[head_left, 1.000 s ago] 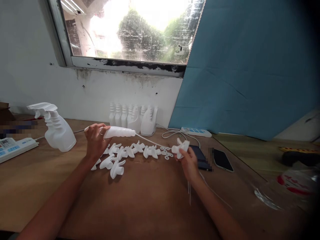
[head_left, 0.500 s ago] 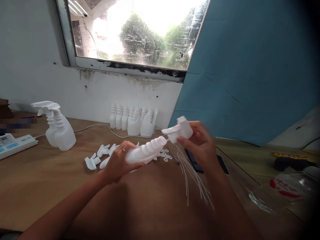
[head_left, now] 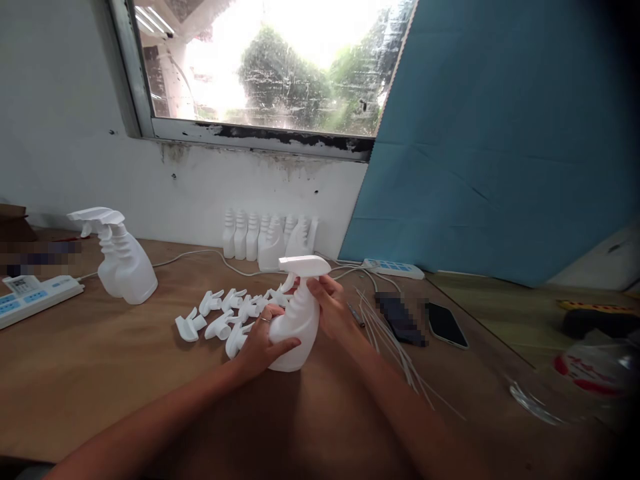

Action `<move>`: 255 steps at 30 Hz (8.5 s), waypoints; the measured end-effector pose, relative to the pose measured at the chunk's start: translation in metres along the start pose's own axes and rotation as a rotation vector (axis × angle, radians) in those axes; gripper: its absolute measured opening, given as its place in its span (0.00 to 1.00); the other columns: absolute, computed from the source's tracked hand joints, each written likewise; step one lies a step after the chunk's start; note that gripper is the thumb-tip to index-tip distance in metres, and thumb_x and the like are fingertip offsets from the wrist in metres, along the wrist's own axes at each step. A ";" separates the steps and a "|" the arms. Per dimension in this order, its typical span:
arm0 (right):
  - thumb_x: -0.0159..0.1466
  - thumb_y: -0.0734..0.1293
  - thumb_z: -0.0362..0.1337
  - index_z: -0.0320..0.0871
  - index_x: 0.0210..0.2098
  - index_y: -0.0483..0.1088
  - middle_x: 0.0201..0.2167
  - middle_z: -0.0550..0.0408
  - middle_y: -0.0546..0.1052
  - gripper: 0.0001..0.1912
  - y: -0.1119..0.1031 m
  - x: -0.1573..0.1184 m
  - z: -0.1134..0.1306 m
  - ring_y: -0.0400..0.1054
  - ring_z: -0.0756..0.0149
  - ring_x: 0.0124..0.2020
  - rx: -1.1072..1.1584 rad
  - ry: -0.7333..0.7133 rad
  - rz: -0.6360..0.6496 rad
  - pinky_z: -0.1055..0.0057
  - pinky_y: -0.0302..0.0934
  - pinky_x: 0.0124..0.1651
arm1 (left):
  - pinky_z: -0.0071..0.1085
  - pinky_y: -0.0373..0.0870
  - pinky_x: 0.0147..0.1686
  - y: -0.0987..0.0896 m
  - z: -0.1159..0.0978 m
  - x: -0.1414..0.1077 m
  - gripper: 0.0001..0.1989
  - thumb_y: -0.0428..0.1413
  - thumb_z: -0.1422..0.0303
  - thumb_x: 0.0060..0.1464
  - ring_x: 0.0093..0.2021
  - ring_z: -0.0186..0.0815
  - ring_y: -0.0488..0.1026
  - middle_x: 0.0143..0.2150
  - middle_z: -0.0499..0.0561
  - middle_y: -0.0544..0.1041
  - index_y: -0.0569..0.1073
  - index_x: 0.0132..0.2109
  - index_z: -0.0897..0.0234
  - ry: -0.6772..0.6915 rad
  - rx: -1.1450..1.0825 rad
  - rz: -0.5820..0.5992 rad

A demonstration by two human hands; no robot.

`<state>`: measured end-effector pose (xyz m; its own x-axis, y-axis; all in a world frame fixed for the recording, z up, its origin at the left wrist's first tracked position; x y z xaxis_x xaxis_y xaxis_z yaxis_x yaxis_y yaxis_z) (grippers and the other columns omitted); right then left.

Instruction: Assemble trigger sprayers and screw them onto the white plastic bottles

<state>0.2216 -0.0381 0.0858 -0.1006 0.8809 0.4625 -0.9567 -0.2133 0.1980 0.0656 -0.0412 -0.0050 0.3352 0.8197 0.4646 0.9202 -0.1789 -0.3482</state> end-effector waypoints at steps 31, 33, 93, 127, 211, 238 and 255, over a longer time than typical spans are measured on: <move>0.55 0.72 0.46 0.38 0.30 0.71 0.25 0.54 0.74 0.16 0.028 -0.010 -0.007 0.68 0.68 0.26 0.020 0.102 0.154 0.72 0.62 0.29 | 0.23 0.69 0.25 -0.037 -0.097 0.065 0.14 0.56 0.59 0.55 0.31 0.33 0.74 0.43 0.57 0.77 0.77 0.38 0.68 0.085 -0.418 -0.131; 0.56 0.71 0.49 0.38 0.33 0.72 0.27 0.53 0.74 0.18 0.029 -0.008 -0.007 0.69 0.67 0.27 0.069 0.112 0.213 0.71 0.64 0.30 | 0.23 0.65 0.20 -0.037 -0.097 0.064 0.15 0.56 0.58 0.55 0.27 0.31 0.73 0.43 0.57 0.77 0.76 0.39 0.68 0.060 -0.419 -0.113; 0.55 0.67 0.57 0.40 0.23 0.68 0.19 0.53 0.67 0.24 0.045 -0.022 0.002 0.59 0.67 0.22 0.161 0.177 0.514 0.69 0.57 0.25 | 0.23 0.65 0.09 -0.047 -0.090 0.036 0.24 0.57 0.51 0.51 0.18 0.31 0.73 0.41 0.59 0.76 0.77 0.45 0.67 -0.084 -0.522 0.084; 0.58 0.67 0.51 0.43 0.47 0.65 0.41 0.46 0.78 0.24 -0.102 -0.032 -0.009 0.74 0.63 0.24 -0.350 0.195 -0.159 0.64 0.68 0.31 | 0.32 0.71 0.35 -0.203 0.029 -0.007 0.25 0.61 0.54 0.47 0.30 0.38 0.76 0.38 0.51 0.79 0.73 0.51 0.61 -0.128 0.859 -0.768; 0.59 0.57 0.24 0.44 0.47 0.69 0.46 0.47 0.71 0.19 -0.064 -0.076 -0.059 0.62 0.56 0.46 -1.217 -0.404 0.412 0.56 0.58 0.48 | 0.29 0.70 0.43 0.016 0.016 0.001 0.10 0.50 0.63 0.61 0.42 0.34 0.73 0.44 0.51 0.76 0.72 0.44 0.60 0.281 0.354 0.303; 0.59 0.63 0.42 0.42 0.30 0.74 0.32 0.44 0.78 0.11 -0.201 -0.056 -0.032 0.72 0.55 0.35 -1.668 0.676 -0.038 0.69 0.52 0.31 | 0.26 0.64 0.35 0.018 0.019 -0.001 0.09 0.51 0.74 0.52 0.32 0.30 0.67 0.39 0.48 0.68 0.68 0.41 0.61 0.226 0.406 0.325; 0.60 0.66 0.46 0.51 0.41 0.63 0.21 0.66 0.63 0.12 -0.113 -0.027 0.010 0.56 0.74 0.14 -0.107 0.078 -0.327 0.75 0.54 0.20 | 0.26 0.61 0.33 0.015 0.019 0.006 0.11 0.59 0.66 0.49 0.34 0.31 0.66 0.40 0.49 0.70 0.75 0.41 0.63 -0.013 0.120 0.368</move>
<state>0.3351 -0.0423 0.0600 0.1995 0.9256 0.3215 -0.9644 0.1274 0.2317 0.0773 -0.0287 -0.0235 0.6352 0.7194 0.2810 0.7084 -0.3979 -0.5829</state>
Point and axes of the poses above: each hand's wrist, its own x-axis towards the middle knuckle, its own y-axis out of the palm, z = x × y, the point moved 1 cm from there along x, towards the middle knuckle
